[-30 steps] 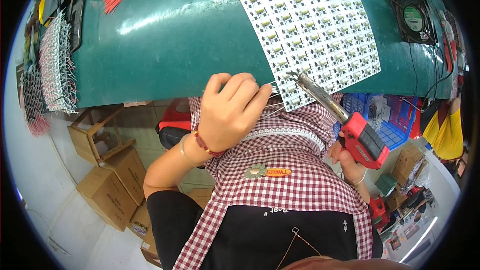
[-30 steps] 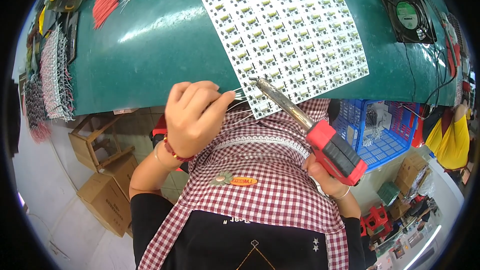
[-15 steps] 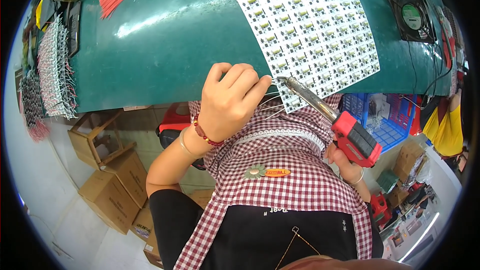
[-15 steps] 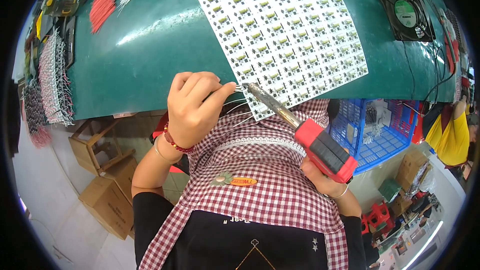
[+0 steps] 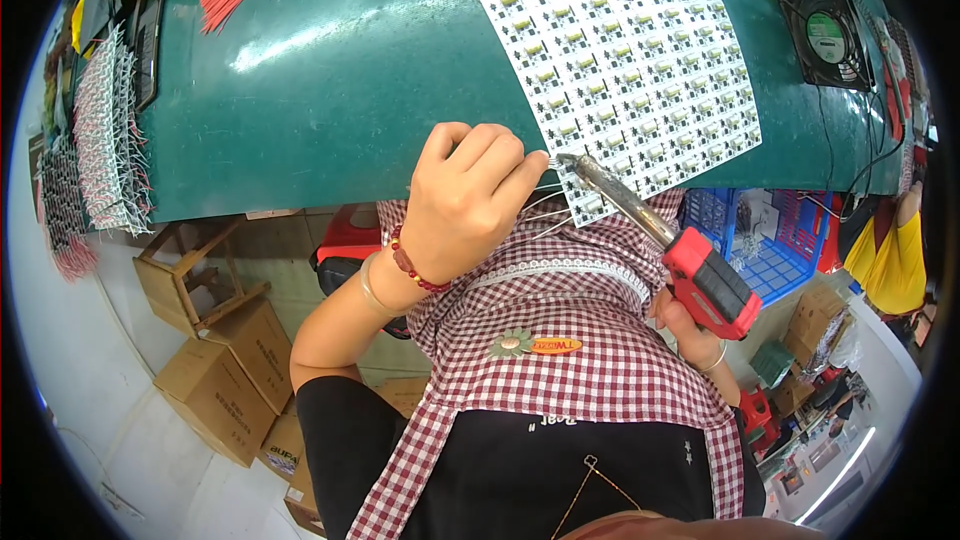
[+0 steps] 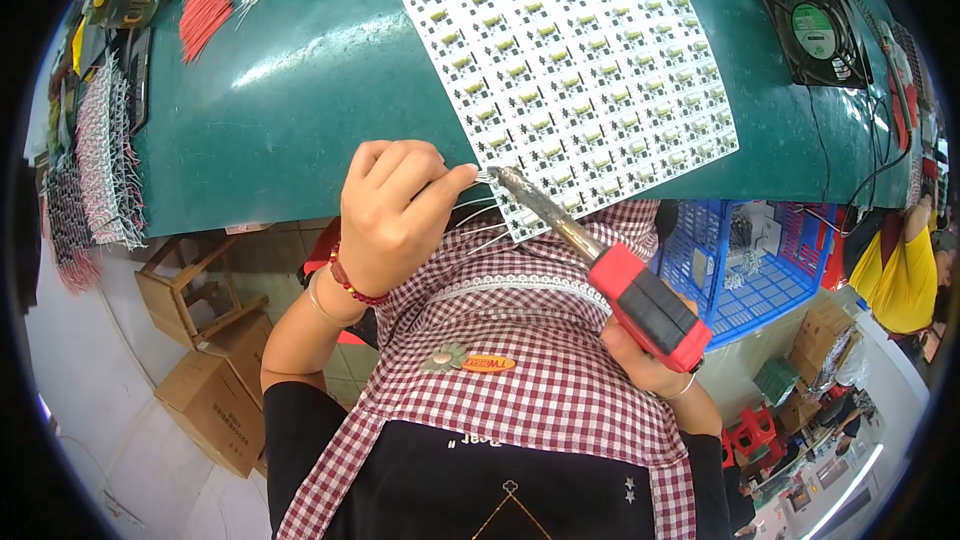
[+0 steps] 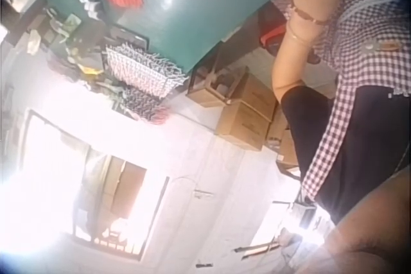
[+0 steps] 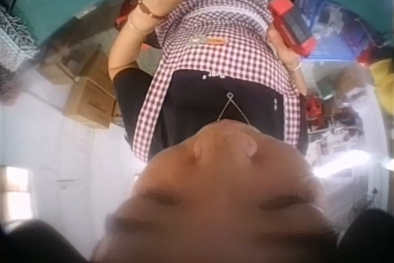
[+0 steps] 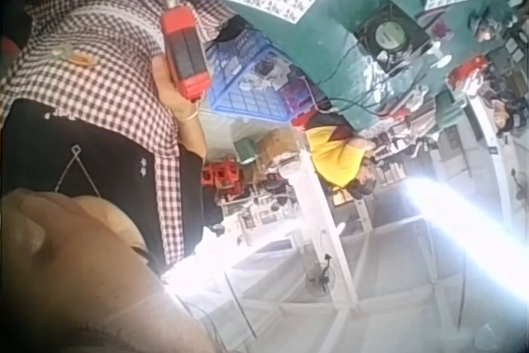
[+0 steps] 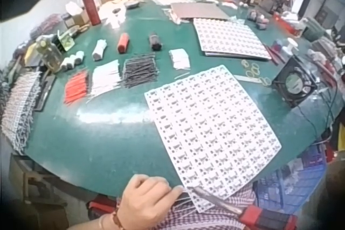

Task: The person places a circuit board on the table, retrieves wires, and solders the wires to the board using a soldering iron.

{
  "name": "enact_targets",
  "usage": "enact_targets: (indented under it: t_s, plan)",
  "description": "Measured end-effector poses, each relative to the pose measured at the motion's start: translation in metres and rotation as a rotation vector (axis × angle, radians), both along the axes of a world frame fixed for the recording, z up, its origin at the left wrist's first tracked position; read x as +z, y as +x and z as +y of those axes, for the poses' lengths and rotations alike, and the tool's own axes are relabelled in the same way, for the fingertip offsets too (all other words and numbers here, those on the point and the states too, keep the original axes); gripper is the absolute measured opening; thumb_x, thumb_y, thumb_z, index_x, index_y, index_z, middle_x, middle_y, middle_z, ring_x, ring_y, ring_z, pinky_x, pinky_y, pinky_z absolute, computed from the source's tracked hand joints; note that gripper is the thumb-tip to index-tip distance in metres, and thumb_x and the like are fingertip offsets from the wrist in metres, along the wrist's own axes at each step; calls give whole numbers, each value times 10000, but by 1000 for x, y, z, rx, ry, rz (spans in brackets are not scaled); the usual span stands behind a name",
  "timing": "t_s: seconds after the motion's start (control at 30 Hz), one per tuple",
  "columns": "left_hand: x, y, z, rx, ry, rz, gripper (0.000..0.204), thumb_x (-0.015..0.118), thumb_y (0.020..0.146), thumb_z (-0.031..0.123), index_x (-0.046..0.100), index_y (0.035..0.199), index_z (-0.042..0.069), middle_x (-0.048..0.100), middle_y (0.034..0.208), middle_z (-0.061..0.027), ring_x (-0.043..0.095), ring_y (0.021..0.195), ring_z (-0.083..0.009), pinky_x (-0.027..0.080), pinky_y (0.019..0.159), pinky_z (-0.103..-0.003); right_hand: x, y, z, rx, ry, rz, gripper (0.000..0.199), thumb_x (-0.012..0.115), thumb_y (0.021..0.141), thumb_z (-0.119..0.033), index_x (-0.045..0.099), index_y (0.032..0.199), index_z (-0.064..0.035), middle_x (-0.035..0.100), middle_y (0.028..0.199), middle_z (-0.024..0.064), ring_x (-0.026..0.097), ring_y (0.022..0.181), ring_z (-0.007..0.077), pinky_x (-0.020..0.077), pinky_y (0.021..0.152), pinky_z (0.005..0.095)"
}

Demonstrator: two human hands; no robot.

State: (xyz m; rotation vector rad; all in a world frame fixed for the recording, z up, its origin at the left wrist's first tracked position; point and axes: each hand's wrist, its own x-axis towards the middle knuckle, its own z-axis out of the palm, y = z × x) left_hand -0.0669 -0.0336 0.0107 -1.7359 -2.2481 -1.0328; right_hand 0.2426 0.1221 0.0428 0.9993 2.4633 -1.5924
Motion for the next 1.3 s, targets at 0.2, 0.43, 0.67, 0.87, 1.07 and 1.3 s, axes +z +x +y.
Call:
enact_targets:
  t_s: [0.2,0.43,0.67,0.87,1.07,1.3]
  plan:
    - [0,0,0,1,-2,1,228,686,662,-8,705,880,55,559,757,-19,616,769,-189,431,686,-330,3,-5,0,-78,-122,29,163,726,731,-68,696,890,-44,677,786,92,650,683,280,489,623,379]
    - [-1,1,-1,4,3,1,237,691,655,-13,707,882,52,560,757,-19,617,768,-188,432,687,-329,3,-7,2,0,-130,46,186,724,714,-18,691,897,-23,670,787,96,649,691,289,497,626,382]
    - [-1,1,0,6,1,4,231,693,655,-15,708,876,50,558,754,-20,615,762,-188,434,687,-329,2,-3,2,36,-242,135,537,618,972,-266,436,1390,17,537,724,61,518,639,159,486,683,363]
    - [0,1,-1,14,-17,60,233,699,666,-6,700,891,56,563,775,-22,622,780,-187,439,693,-340,3,-5,3,13,-278,128,583,641,960,-280,423,1413,16,539,717,62,519,624,163,490,662,357]
    - [-3,0,-4,11,-36,142,170,651,720,73,656,886,37,552,822,-32,613,865,-187,452,739,-359,10,-21,-1,-85,-320,161,586,652,952,-263,427,1392,51,538,702,63,524,606,166,493,648,356]
    - [5,-2,-2,54,45,30,278,723,649,-38,698,913,42,535,776,-30,583,736,-206,422,662,-344,4,-25,1,-95,-363,212,562,655,953,-264,444,1373,45,535,695,62,522,602,157,474,631,342]
